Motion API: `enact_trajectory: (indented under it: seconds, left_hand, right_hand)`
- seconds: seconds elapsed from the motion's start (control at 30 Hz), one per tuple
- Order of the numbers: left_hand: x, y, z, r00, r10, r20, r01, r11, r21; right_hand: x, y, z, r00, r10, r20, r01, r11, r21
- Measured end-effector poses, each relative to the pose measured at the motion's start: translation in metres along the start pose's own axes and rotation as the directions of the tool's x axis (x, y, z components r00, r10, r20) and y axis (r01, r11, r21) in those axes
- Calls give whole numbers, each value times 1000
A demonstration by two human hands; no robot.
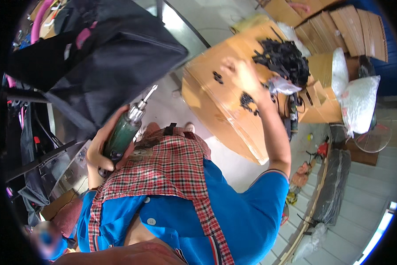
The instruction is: The person uses a corded electric screwdriver to attach black plastic caps to a stroller frame. They repeatedly pick caps from a pile on a table, insert them into the screwdriver, and drive them into the stroller. The person also briefly handles a yellow sack and sorts caps on the table.
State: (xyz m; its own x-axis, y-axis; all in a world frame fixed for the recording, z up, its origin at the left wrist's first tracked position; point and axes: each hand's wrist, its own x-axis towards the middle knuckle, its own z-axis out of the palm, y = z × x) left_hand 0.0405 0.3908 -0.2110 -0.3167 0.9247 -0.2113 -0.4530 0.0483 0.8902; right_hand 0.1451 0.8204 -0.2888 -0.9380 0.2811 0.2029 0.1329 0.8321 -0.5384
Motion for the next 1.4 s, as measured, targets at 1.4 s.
enact_trajectory:
  seconds: [1.4]
  left_hand:
    - [159,-76,111,884,-431,181,375,885,277]
  right_hand:
    - [-153,60,45,927,261,269,-171,-344,923]
